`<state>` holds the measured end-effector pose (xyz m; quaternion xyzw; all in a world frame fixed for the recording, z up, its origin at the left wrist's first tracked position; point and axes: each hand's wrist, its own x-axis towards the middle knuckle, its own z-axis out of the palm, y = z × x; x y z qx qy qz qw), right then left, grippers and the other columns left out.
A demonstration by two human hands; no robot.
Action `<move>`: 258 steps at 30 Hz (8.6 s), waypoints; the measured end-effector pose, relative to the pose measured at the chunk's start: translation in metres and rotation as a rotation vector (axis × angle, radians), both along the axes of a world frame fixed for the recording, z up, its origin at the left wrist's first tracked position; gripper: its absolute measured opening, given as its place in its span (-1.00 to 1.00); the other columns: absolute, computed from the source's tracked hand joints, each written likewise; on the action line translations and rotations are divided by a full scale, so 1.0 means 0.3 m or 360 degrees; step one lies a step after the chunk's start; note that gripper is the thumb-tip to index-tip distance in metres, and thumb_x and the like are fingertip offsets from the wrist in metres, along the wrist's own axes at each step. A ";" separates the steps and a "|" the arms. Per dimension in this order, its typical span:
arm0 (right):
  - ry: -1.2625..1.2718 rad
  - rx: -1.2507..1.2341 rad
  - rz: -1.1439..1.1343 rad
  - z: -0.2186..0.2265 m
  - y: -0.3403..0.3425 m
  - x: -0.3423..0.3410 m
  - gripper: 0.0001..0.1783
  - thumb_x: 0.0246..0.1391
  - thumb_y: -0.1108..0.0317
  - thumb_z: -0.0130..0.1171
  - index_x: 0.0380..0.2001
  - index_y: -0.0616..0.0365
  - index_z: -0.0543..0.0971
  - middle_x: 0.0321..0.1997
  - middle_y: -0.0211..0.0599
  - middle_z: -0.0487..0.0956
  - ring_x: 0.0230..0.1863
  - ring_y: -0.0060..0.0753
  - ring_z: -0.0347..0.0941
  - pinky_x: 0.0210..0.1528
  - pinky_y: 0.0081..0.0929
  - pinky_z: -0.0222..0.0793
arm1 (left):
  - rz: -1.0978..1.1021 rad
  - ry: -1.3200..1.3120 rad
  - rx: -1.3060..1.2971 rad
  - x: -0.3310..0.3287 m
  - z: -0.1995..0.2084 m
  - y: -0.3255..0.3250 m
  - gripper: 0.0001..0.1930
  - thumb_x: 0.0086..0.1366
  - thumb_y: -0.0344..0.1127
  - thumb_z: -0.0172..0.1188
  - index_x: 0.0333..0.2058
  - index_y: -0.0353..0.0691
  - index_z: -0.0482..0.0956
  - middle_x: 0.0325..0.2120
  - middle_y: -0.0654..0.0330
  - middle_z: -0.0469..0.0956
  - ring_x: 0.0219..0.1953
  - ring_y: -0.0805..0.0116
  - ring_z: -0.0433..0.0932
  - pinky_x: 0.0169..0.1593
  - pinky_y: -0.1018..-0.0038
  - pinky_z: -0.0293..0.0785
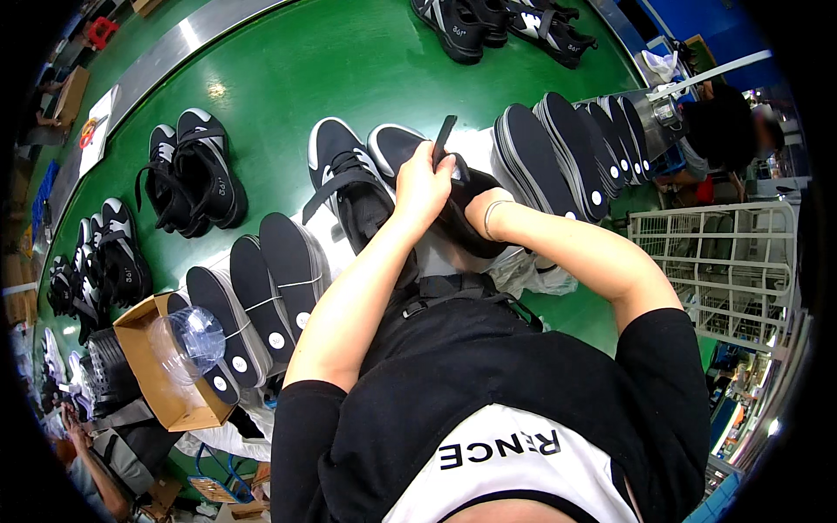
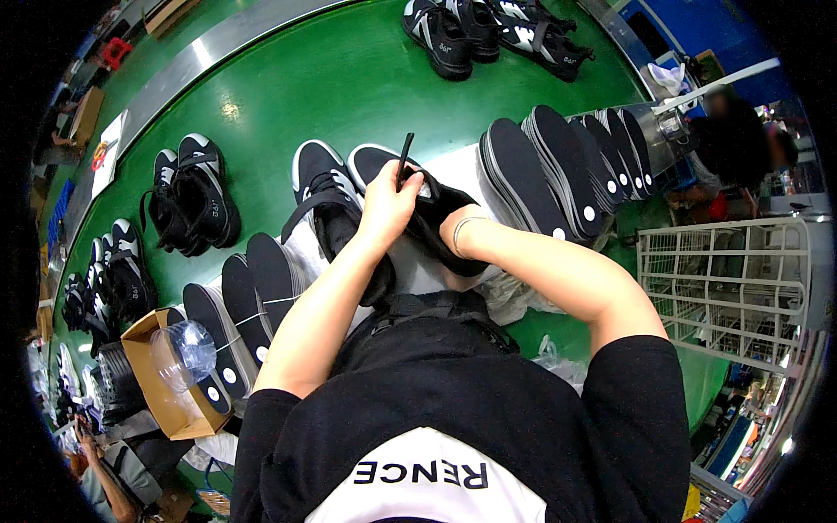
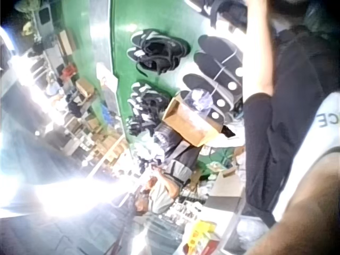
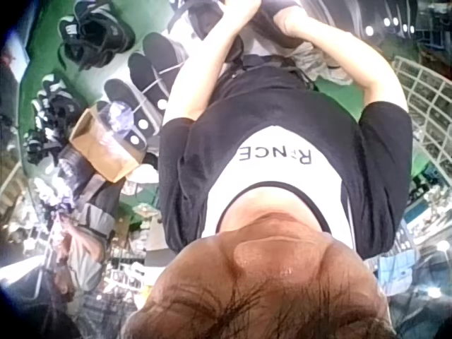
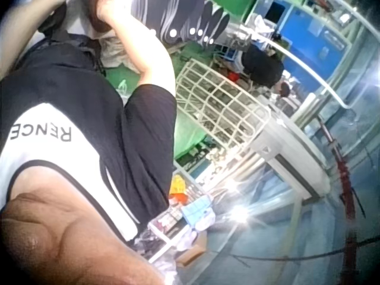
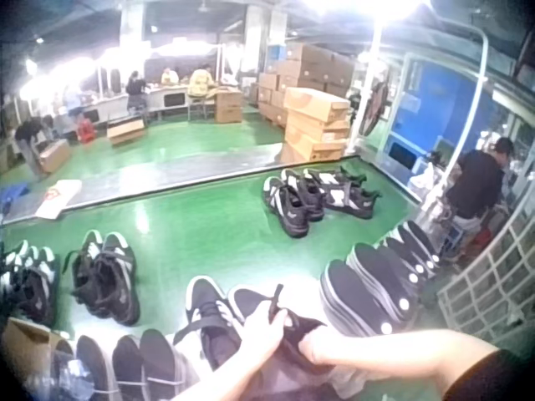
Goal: The person picks up insoles from a stack and inserts them into shoes on an assembly line.
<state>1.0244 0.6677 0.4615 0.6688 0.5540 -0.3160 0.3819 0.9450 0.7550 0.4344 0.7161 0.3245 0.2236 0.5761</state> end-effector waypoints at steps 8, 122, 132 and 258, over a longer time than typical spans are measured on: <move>0.0306 -0.0111 -0.0211 0.116 -0.084 -0.010 -0.61 -0.17 0.30 -0.08 -0.23 0.23 0.48 -0.27 -0.07 0.52 -0.12 -0.20 0.41 0.12 0.14 -0.29 | 0.0001 -0.0029 0.0102 -0.004 0.019 -0.010 -0.78 0.05 -0.32 0.08 -0.38 -0.34 0.37 -0.58 -0.07 0.47 -0.43 -0.04 0.46 -0.36 0.27 0.34; 0.0565 -0.0123 -0.0226 0.084 -0.072 -0.112 -0.50 -0.26 0.41 -0.09 -0.12 0.34 0.31 -0.17 -0.01 0.47 -0.08 -0.11 0.37 0.07 0.08 -0.11 | 0.0016 0.0069 0.0877 -0.340 0.142 -0.054 -0.66 -0.02 -0.32 0.19 -0.29 -0.31 0.31 -0.47 0.08 0.42 -0.46 0.14 0.44 -0.41 0.40 0.38; 0.0774 0.0804 -0.0325 0.127 -0.034 -0.149 -0.70 -0.08 0.16 -0.09 -0.43 0.13 0.51 -0.46 -0.17 0.53 -0.33 -0.15 0.46 0.04 0.06 -0.04 | -0.0375 0.1181 0.0282 -0.284 0.115 -0.019 -0.09 0.00 0.18 0.00 0.11 -0.41 -0.13 -0.45 -0.21 0.48 -0.34 -0.08 0.49 -0.22 0.23 0.39; 0.0125 0.1066 0.0100 0.044 -0.011 -0.174 -0.85 -0.21 0.43 0.01 -0.51 0.19 0.52 -0.37 -0.12 0.49 -0.31 -0.19 0.45 -0.29 -0.37 0.40 | 0.0276 -0.0012 0.0102 -0.157 -0.034 0.078 -0.74 0.08 -0.23 0.09 -0.42 -0.36 0.51 -0.53 0.12 0.54 -0.52 0.45 0.47 -0.45 0.51 0.37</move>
